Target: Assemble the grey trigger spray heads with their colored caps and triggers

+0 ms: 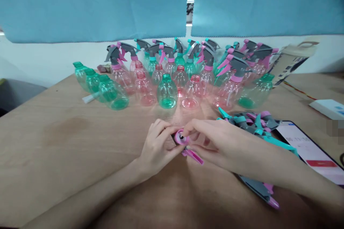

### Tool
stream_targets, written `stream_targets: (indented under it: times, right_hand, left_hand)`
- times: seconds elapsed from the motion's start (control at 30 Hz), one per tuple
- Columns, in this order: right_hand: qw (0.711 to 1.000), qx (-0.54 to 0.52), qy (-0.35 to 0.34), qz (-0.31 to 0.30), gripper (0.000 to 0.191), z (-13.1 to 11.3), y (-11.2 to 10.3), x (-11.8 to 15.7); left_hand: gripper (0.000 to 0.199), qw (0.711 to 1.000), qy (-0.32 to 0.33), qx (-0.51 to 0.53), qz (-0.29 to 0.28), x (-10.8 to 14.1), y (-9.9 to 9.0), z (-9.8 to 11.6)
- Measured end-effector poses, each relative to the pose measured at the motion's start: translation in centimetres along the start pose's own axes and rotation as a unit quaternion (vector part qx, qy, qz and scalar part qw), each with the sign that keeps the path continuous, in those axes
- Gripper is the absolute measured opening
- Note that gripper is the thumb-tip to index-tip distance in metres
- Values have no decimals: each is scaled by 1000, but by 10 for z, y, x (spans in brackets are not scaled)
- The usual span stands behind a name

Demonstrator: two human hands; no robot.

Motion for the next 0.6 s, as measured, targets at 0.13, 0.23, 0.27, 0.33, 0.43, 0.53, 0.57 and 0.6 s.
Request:
stream_targets:
  times: [0.13,0.23,0.27,0.33,0.43,0.53,0.57,0.6]
  right_hand:
    - [1000,11,13,1,7,-2,-2,3]
    - [999,23,39,-4,13,-2,1,5]
    - [999,31,43,0,14,-4,2,6]
    - [998,47,44,11,13,-7,4,8]
    - [998,53,31,30,9,-12,9,10]
    - [998,47,20,45,13,-11,13,8]
    - [998,42,19,50,15,-10,14,7]
    - [998,35,20,57,16,-9,15,5]
  left_hand:
    - [19,999,13,-30,6,1,-2,4]
    - [20,999,28,-44,10,1,-3,6]
    - [20,998,32,-47,12,1,-4,7]
    - [18,998,35,-47,13,1,-4,7]
    - [15,999,32,-39,21,0,-5,6]
    - [15,999,32,-25,27,0,-4,5]
    - [16,999,35,-22,25,0,-4,5]
    - [17,999,39,-21,22,1,-4,4]
Point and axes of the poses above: each hand's wrist, its own x-axis away from the middle knuckle, its own y-axis out of the palm, z = x × y, the point moved 3 cm from there along -x, towards the middle knuckle, and after that the axes turned 14 degrees about x, right-handed, at the moved point
